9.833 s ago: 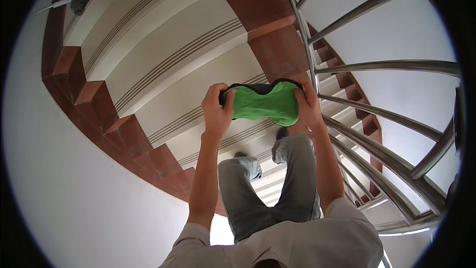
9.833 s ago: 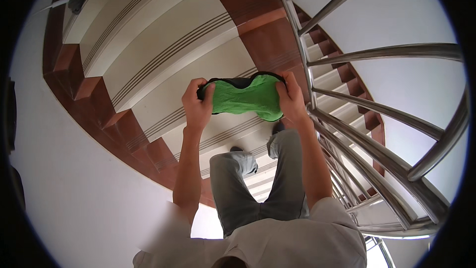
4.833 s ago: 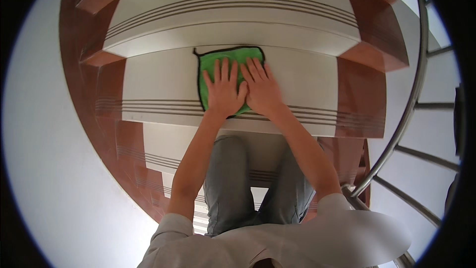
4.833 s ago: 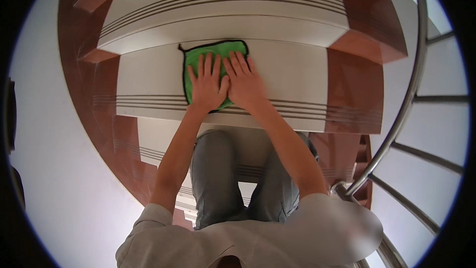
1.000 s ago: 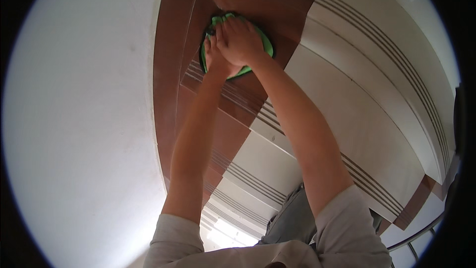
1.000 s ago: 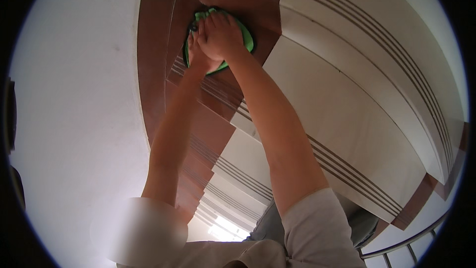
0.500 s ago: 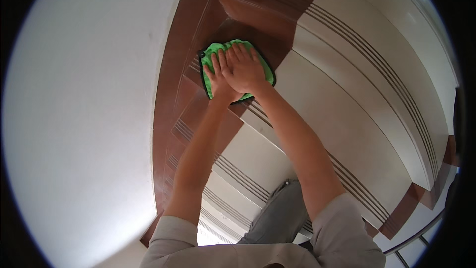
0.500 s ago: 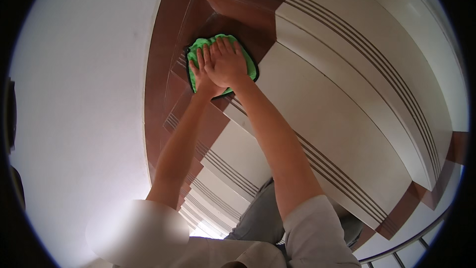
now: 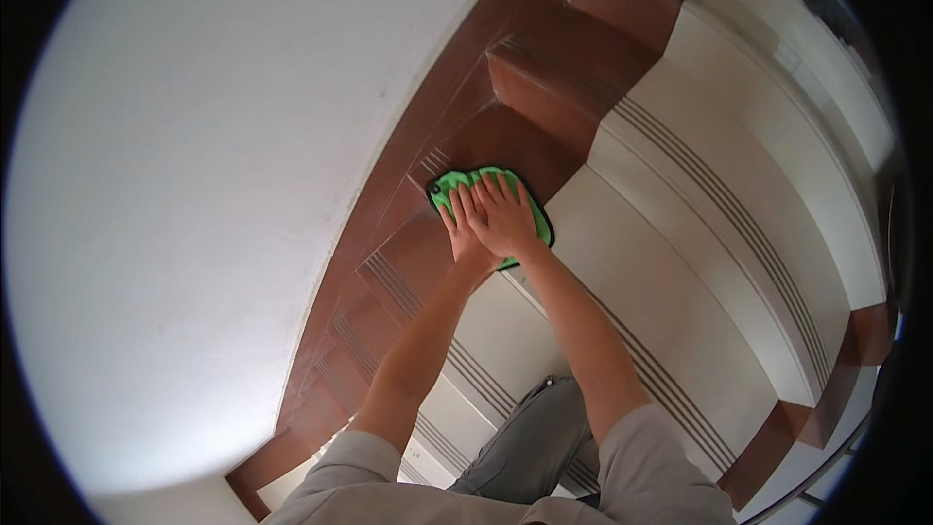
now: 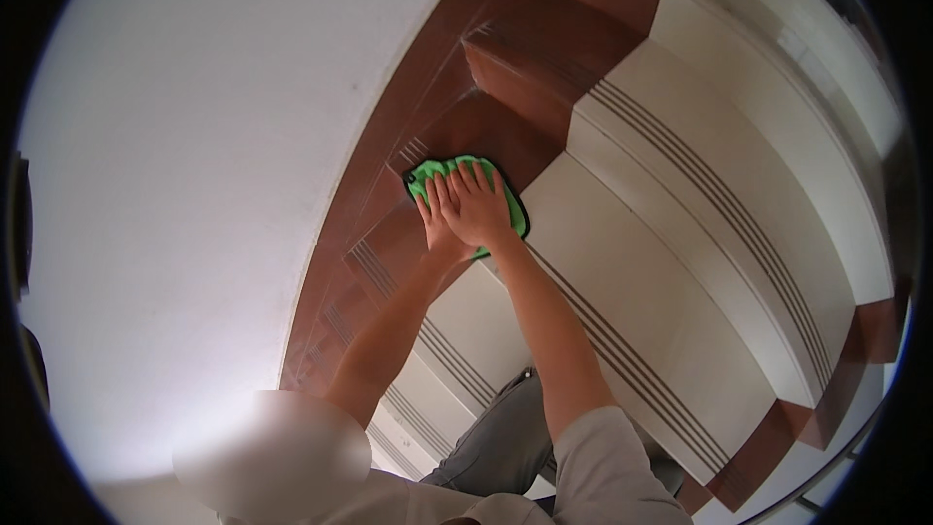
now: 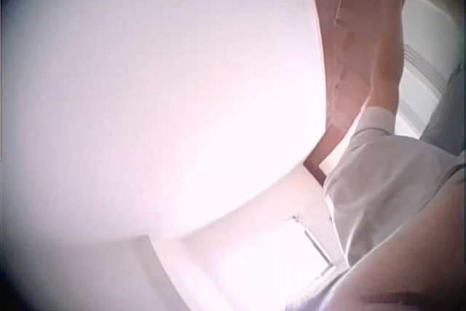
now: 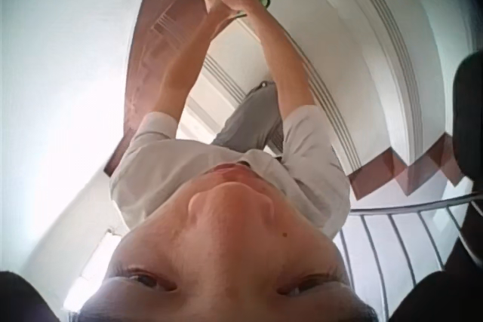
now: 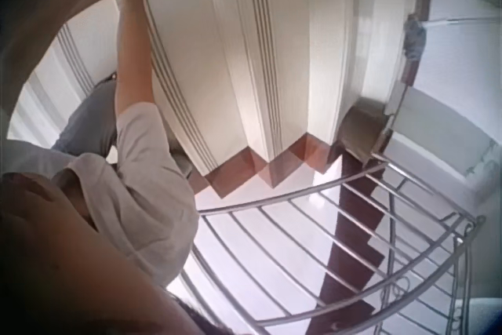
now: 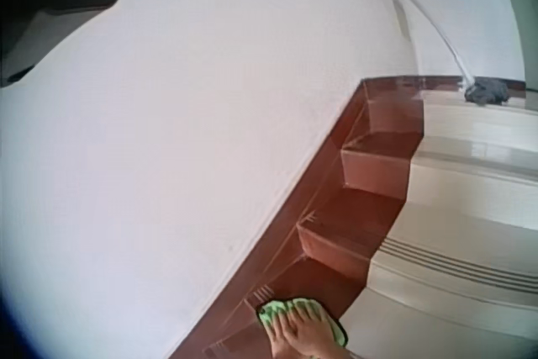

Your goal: The person cleans a spiral staircase by wiping the metal handrails and the stair treads with a green cloth. They repeatedly dip the cloth into a bucket of water to wet it before continuing to wipe different sections of the stairs and railings.

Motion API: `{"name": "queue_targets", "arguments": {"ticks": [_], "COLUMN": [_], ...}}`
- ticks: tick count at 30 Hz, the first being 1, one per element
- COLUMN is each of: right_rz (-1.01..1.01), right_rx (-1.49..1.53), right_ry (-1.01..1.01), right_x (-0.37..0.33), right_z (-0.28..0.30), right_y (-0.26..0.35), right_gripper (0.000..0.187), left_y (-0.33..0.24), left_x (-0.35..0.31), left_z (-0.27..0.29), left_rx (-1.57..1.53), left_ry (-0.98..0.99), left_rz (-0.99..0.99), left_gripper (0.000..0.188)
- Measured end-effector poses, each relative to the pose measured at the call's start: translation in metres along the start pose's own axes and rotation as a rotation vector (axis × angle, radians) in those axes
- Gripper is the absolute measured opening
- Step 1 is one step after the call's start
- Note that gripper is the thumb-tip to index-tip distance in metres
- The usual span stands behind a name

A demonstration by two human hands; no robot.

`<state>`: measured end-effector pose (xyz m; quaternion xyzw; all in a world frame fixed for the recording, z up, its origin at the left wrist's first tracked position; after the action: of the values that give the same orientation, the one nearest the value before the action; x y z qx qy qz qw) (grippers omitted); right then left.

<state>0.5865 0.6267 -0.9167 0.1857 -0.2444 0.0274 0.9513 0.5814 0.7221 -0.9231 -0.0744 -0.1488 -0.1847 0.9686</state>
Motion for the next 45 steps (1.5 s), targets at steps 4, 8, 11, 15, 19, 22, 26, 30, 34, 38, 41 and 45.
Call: {"name": "queue_targets", "arguments": {"ticks": [4, 8, 11, 15, 19, 22, 26, 30, 34, 38, 41, 45], "right_rz": [-0.007, -0.004, -0.033, -0.085, -0.091, -0.103, -0.183, -0.284, -0.367, -0.472, -0.568, -0.693], "right_rx": [-0.004, -0.005, 0.002, 0.008, -0.02, -0.041, -0.022, -0.053, -0.074, -0.102, -0.113, -0.208], "right_ry": [0.091, 0.083, 0.094, 0.15, 0.106, 0.051, -0.006, 0.033, -0.001, -0.023, -0.085, -0.093], "right_x": [-0.015, -0.036, -0.062, -0.098, -0.151, -0.194, -0.255, -0.314, -0.381, -0.443, -0.491, -0.548], "right_z": [0.014, 0.025, 0.041, 0.074, 0.11, 0.14, 0.178, 0.227, 0.273, 0.315, 0.348, 0.385], "right_y": [-0.008, -0.009, -0.014, -0.021, -0.044, -0.061, -0.081, -0.098, -0.12, -0.139, -0.153, -0.168], "right_gripper": [0.065, 0.066, 0.066, 0.066, 0.066, 0.064, 0.064, 0.065, 0.065, 0.065, 0.065, 0.066], "left_y": [-0.019, -0.032, -0.048, -0.077, -0.129, -0.166, -0.221, -0.276, -0.336, -0.39, -0.434, -0.485], "left_x": [-0.01, -0.032, -0.052, -0.084, -0.119, -0.148, -0.195, -0.24, -0.29, -0.334, -0.361, -0.395], "left_z": [0.003, 0.003, 0.003, 0.011, 0.032, 0.034, 0.041, 0.053, 0.052, 0.055, 0.07, 0.09], "left_rx": [-0.106, -0.184, -0.211, -0.219, -0.166, -0.199, -0.236, -0.253, -0.185, -0.191, -0.199, -0.261], "left_ry": [-0.033, -0.066, -0.063, -0.046, 0.044, -0.04, -0.046, 0.03, 0.006, 0.037, 0.151, 0.28], "left_rz": [0.039, 0.049, 0.017, -0.047, -0.122, -0.176, -0.208, -0.223, -0.313, -0.416, -0.505, -0.618], "left_gripper": [0.106, 0.104, 0.103, 0.101, 0.098, 0.097, 0.097, 0.097, 0.096, 0.097, 0.099, 0.103]}}
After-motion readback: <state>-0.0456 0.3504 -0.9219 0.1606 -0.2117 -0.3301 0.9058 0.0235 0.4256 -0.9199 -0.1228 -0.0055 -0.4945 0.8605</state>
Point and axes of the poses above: each hand's wrist, its own x-axis towards the middle knuckle, its own z-axis out of the back of the hand, y = z × x, the point moved 2 cm from there along x, towards the middle knuckle, and after that the axes turned 15 degrees about -y, right-handed, at the moved point
